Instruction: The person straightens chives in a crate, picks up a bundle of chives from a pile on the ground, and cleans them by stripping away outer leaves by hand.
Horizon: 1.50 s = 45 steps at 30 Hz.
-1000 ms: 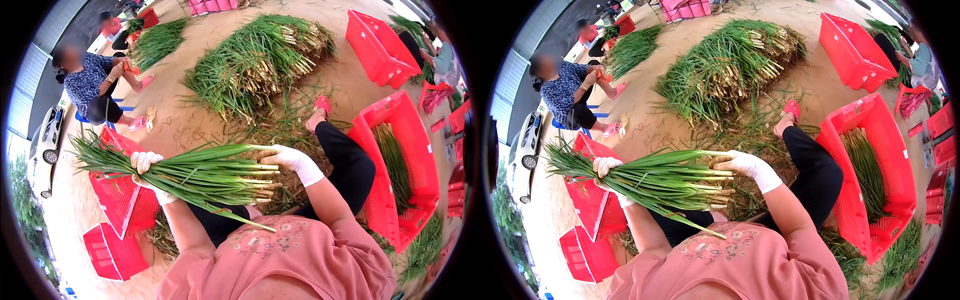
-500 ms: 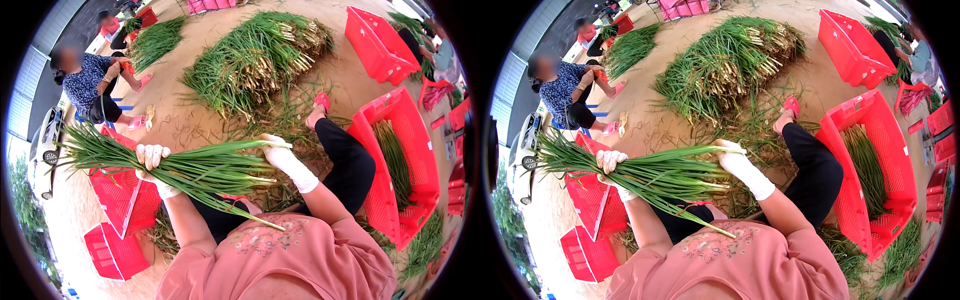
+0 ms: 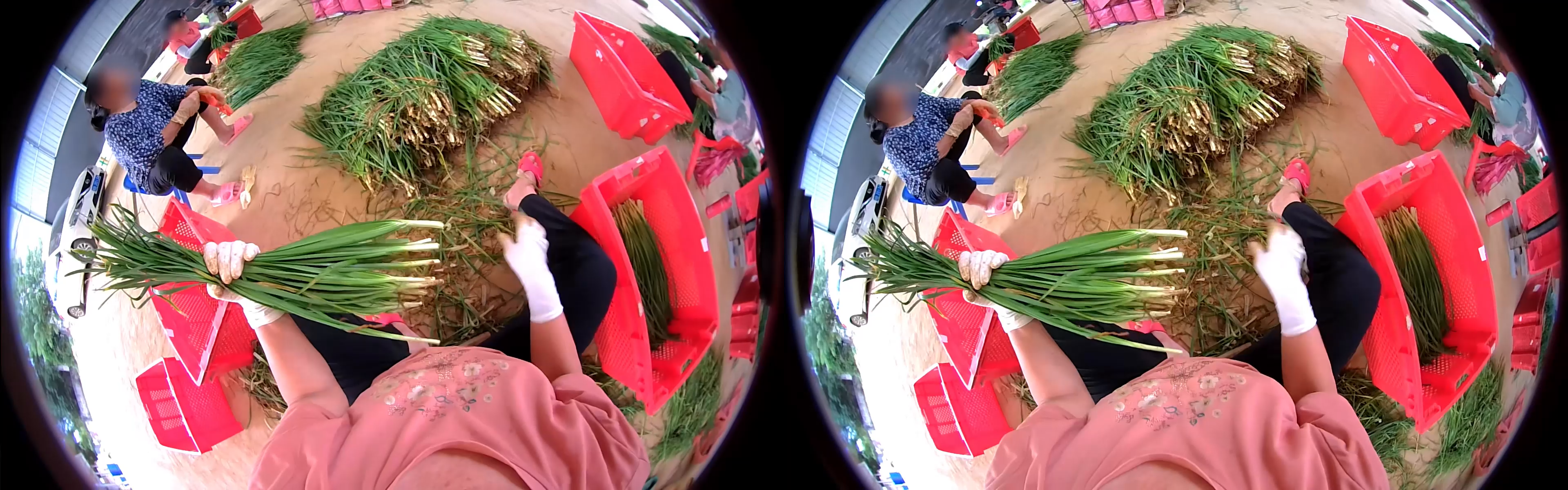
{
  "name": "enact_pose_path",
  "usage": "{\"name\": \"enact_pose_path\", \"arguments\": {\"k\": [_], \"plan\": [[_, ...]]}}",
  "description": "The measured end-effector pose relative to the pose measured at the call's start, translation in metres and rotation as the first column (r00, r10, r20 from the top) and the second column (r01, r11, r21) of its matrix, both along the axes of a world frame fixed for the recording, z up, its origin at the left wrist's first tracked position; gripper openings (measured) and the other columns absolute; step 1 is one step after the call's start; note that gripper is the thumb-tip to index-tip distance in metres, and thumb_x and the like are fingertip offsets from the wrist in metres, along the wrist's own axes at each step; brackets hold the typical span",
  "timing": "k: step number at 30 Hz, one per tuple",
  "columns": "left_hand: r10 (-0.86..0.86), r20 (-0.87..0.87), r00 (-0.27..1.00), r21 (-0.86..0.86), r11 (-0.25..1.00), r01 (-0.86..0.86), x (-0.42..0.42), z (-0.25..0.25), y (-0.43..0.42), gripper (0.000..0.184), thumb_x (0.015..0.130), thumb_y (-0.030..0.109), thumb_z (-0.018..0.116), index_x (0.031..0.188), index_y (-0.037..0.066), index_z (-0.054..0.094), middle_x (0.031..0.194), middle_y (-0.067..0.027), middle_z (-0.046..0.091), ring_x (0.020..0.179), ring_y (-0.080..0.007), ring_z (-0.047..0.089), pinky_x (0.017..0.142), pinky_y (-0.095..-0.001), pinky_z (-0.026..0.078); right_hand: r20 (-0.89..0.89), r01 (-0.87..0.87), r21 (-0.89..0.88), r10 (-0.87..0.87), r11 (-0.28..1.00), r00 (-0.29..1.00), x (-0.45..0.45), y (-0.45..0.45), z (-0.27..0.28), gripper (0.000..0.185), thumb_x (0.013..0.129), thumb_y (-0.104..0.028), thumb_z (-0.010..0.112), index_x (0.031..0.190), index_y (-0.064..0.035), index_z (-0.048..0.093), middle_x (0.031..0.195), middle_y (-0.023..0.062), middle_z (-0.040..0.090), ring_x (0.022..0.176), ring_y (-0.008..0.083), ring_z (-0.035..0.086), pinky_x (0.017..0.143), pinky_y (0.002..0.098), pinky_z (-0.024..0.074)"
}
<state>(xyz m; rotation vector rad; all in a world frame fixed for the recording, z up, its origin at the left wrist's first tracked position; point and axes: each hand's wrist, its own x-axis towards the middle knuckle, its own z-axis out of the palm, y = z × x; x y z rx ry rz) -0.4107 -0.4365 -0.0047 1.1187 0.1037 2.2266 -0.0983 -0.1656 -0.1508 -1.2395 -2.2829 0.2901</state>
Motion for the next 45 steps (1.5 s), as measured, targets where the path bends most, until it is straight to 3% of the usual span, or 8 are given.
{"name": "enact_pose_path", "arguments": {"k": [2, 13, 17, 24, 28, 36, 40, 45], "plan": [[0.014, -0.006, 1.000, -0.020, 1.000, -0.014, 0.000, -0.001, 0.002, 0.025, 0.067, 0.008, 0.068, 0.076, 0.012, 0.045, 0.063, 0.0035, 0.048, 0.065, -0.0115, 0.047, 0.078, -0.0344, 0.041, -0.336, -0.566, -0.285, 0.472, 0.773, 0.815, -0.020, -0.023, 0.036, 0.024, 0.077, -0.017, 0.060, 0.096, -0.0027, 0.061, 0.090, 0.0142, 0.061, 0.091, 0.0276, 0.057, 0.079, 0.0385, 0.0447], [-0.084, 0.004, 0.996, -0.044, 0.995, 0.084, -0.003, -0.007, 0.021, 0.025, 0.063, 0.010, 0.069, 0.074, 0.011, 0.047, 0.059, 0.0034, 0.049, 0.058, -0.0110, 0.047, 0.074, -0.0345, 0.041, -0.629, -0.792, -0.575, 0.509, 0.204, 0.588, -0.098, -0.052, 0.042, 0.026, 0.083, -0.018, 0.055, 0.099, 0.0010, 0.060, 0.090, 0.0166, 0.062, 0.083, 0.0277, 0.059, 0.076, 0.0320, 0.0452], [-0.079, -0.018, 0.997, -0.073, 0.994, 0.078, -0.004, -0.007, 0.024, 0.026, 0.062, 0.010, 0.070, 0.073, 0.012, 0.047, 0.058, 0.0039, 0.049, 0.059, -0.0114, 0.047, 0.074, -0.0348, 0.041, -0.486, -0.742, -0.416, 0.561, 0.525, 0.670, -0.101, -0.056, 0.047, 0.022, 0.082, -0.015, 0.053, 0.093, 0.0021, 0.059, 0.082, 0.0205, 0.060, 0.082, 0.0330, 0.058, 0.072, 0.0369, 0.0457], [-0.106, -0.040, 0.994, -0.102, 0.990, 0.101, -0.007, -0.008, 0.031, 0.028, 0.063, 0.013, 0.071, 0.072, 0.013, 0.045, 0.058, 0.0040, 0.049, 0.060, -0.0124, 0.047, 0.074, -0.0350, 0.041, -0.605, -0.706, -0.579, 0.366, 0.408, 0.707, -0.096, -0.051, 0.046, 0.021, 0.082, -0.012, 0.052, 0.097, 0.0025, 0.057, 0.081, 0.0192, 0.060, 0.078, 0.0311, 0.059, 0.069, 0.0353, 0.0474], [-0.078, -0.048, 0.996, -0.108, 0.991, 0.073, -0.006, -0.006, 0.027, 0.026, 0.063, 0.012, 0.069, 0.072, 0.013, 0.045, 0.058, 0.0035, 0.050, 0.060, -0.0123, 0.047, 0.073, -0.0342, 0.041, -0.515, -0.566, -0.390, 0.338, 0.727, 0.788, -0.078, -0.025, 0.021, 0.014, 0.081, -0.009, 0.053, 0.089, 0.0002, 0.060, 0.078, 0.0160, 0.061, 0.072, 0.0258, 0.060, 0.066, 0.0315, 0.0466], [-0.042, -0.063, 0.997, 0.039, 0.998, 0.044, -0.018, 0.011, 0.005, 0.026, 0.066, 0.008, 0.068, 0.075, 0.013, 0.045, 0.063, 0.0054, 0.049, 0.062, -0.0091, 0.047, 0.076, -0.0306, 0.041, 0.170, 0.144, -0.414, -0.079, 0.899, 0.982, 0.002, 0.029, -0.031, 0.050, 0.073, -0.030, 0.066, 0.111, -0.0009, 0.054, 0.104, 0.0199, 0.058, 0.098, 0.0303, 0.056, 0.083, 0.0395, 0.0442], [-0.032, -0.019, 0.999, 0.056, 0.998, 0.033, -0.016, 0.010, 0.006, 0.028, 0.065, 0.007, 0.069, 0.075, 0.014, 0.044, 0.062, 0.0065, 0.047, 0.062, -0.0086, 0.046, 0.077, -0.0301, 0.040, -0.674, -0.694, -0.669, 0.176, 0.266, 0.717, -0.037, -0.023, 0.040, 0.044, 0.078, -0.026, 0.062, 0.113, -0.0004, 0.054, 0.105, 0.0110, 0.060, 0.097, 0.0162, 0.055, 0.086, 0.0285, 0.0416], [-0.051, 0.060, 0.997, 0.055, 0.997, 0.048, -0.011, 0.007, 0.008, 0.033, 0.063, 0.004, 0.070, 0.074, 0.016, 0.042, 0.064, 0.0066, 0.045, 0.065, -0.0090, 0.046, 0.079, -0.0307, 0.039, -0.650, -0.722, -0.670, -0.334, -0.174, 0.683, -0.074, -0.039, 0.024, 0.033, 0.083, -0.014, 0.059, 0.111, 0.0010, 0.051, 0.100, 0.0097, 0.060, 0.088, 0.0198, 0.058, 0.076, 0.0332, 0.0472]]}}
